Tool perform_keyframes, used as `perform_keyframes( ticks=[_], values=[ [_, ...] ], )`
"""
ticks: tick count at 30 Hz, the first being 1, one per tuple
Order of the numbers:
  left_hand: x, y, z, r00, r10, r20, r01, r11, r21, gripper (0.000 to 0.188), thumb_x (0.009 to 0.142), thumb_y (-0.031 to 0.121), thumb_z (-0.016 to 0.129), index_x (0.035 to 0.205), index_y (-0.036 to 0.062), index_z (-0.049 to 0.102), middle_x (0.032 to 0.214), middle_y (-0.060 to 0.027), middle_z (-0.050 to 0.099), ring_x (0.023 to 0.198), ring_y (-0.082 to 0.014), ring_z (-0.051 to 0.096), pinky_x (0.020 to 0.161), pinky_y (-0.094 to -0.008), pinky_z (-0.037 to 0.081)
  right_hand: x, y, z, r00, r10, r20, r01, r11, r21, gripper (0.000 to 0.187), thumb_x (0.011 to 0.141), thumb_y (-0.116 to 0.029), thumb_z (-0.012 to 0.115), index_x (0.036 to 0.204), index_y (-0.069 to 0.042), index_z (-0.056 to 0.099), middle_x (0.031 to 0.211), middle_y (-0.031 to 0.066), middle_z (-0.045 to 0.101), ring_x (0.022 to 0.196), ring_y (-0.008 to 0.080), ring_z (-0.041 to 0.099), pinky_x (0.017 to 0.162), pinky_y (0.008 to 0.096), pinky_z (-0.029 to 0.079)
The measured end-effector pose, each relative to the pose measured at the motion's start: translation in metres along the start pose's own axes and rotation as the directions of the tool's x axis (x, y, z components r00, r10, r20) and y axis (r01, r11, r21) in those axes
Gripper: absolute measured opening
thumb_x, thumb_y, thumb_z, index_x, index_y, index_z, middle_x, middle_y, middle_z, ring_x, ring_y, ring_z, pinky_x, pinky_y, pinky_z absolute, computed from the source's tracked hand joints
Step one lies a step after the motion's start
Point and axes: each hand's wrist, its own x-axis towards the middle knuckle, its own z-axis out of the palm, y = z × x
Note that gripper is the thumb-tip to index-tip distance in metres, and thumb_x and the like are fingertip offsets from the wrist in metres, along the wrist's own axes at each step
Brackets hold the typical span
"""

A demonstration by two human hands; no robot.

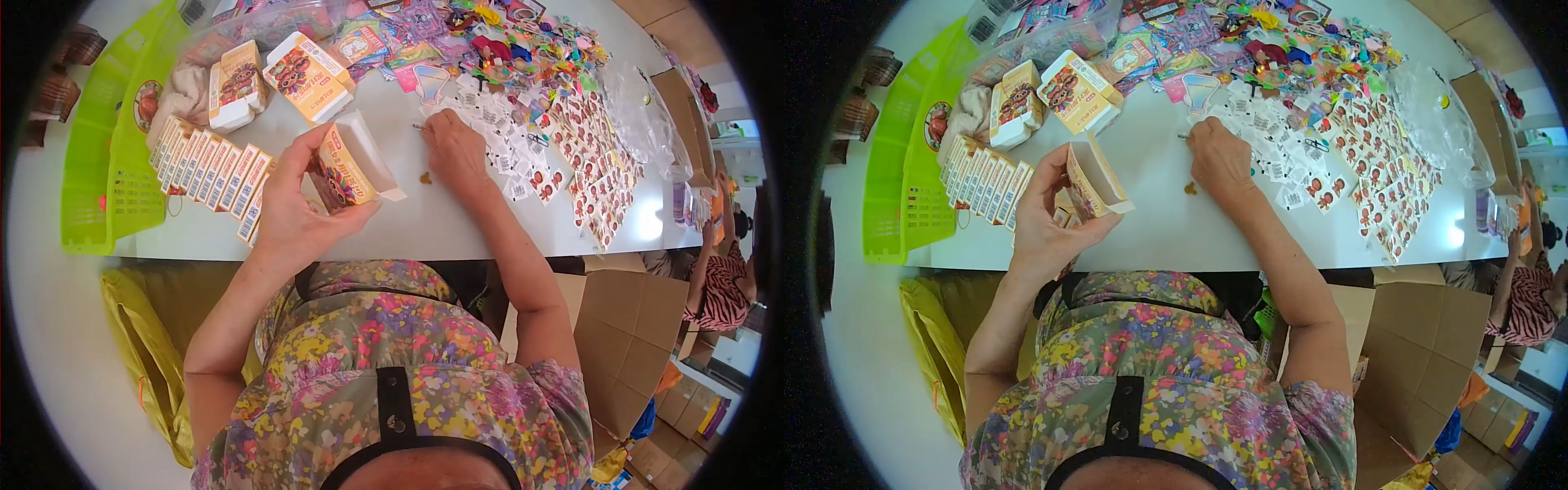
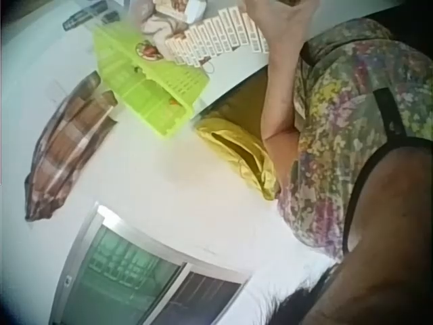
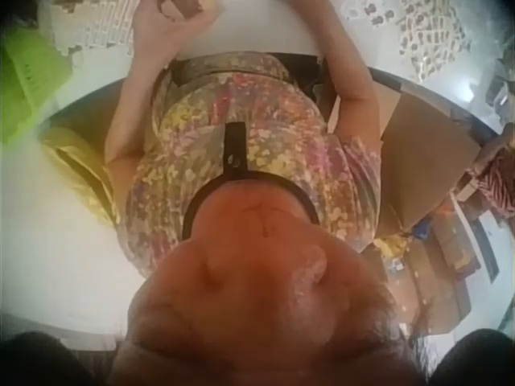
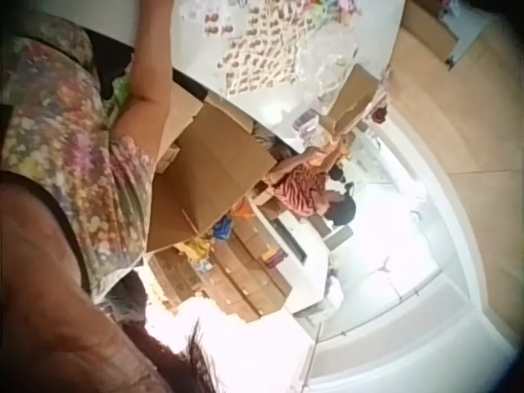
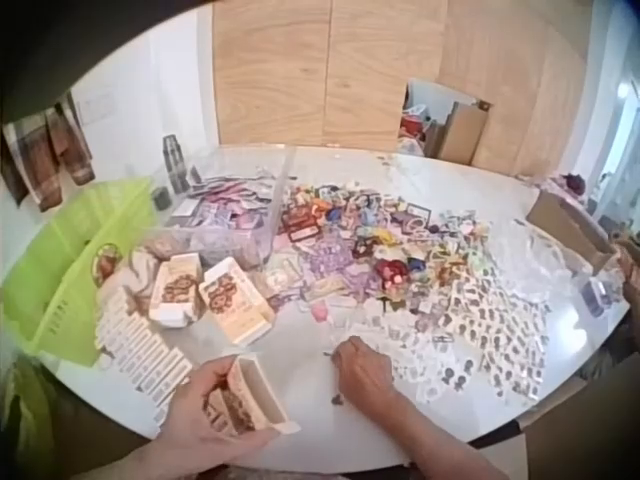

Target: Folding small cardboard boxes and filling them with toys and stickers.

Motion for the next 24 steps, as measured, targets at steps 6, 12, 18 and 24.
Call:
perform_keyframes(
  ticks=[6,12,18,24],
  values=[
    [0.008,-0.007,-0.006,0.993,0.102,-0.051,-0.091,0.977,0.191,0.073,0.064,0.015,0.084,0.127,0.0015,0.050,0.102,-0.0100,0.059,0.093,-0.0224,0.059,0.082,-0.0338,0.049,0.009,-0.008,-0.047,0.866,0.333,0.374,-0.499,0.512,0.699,0.009,0.092,-0.012,0.058,0.089,-0.003,0.060,0.071,0.0006,0.058,0.063,0.0122,0.057,0.055,0.0268,0.042],
    [0.019,-0.001,0.005,0.984,0.174,0.028,-0.161,0.826,0.541,0.066,0.064,0.014,0.084,0.121,0.0032,0.052,0.097,-0.0118,0.060,0.087,-0.0263,0.061,0.078,-0.0353,0.050,0.011,-0.077,-0.097,0.940,0.184,0.289,-0.316,0.139,0.939,0.004,0.089,-0.007,0.061,0.090,-0.003,0.060,0.084,0.0028,0.059,0.075,0.0109,0.056,0.064,0.0228,0.042],
    [0.015,0.000,0.013,0.993,0.095,-0.070,-0.061,0.921,0.384,0.067,0.060,0.018,0.084,0.118,0.0050,0.053,0.098,-0.0115,0.058,0.090,-0.0336,0.056,0.077,-0.0440,0.046,0.018,-0.086,-0.088,0.960,-0.129,-0.248,0.190,0.952,0.239,0.020,0.072,0.002,0.067,0.090,-0.005,0.062,0.107,0.0104,0.056,0.107,0.0314,0.052,0.086,0.0385,0.043],
    [0.014,-0.005,0.004,0.966,0.260,0.011,-0.222,0.801,0.555,0.067,0.062,0.015,0.083,0.121,0.0031,0.051,0.101,-0.0147,0.060,0.088,-0.0313,0.061,0.075,-0.0399,0.049,0.031,-0.088,-0.091,0.959,-0.281,-0.043,0.280,0.908,0.313,0.016,0.074,0.001,0.068,0.088,-0.004,0.068,0.123,0.0116,0.056,0.122,0.0341,0.047,0.100,0.0412,0.037]
  ],
)
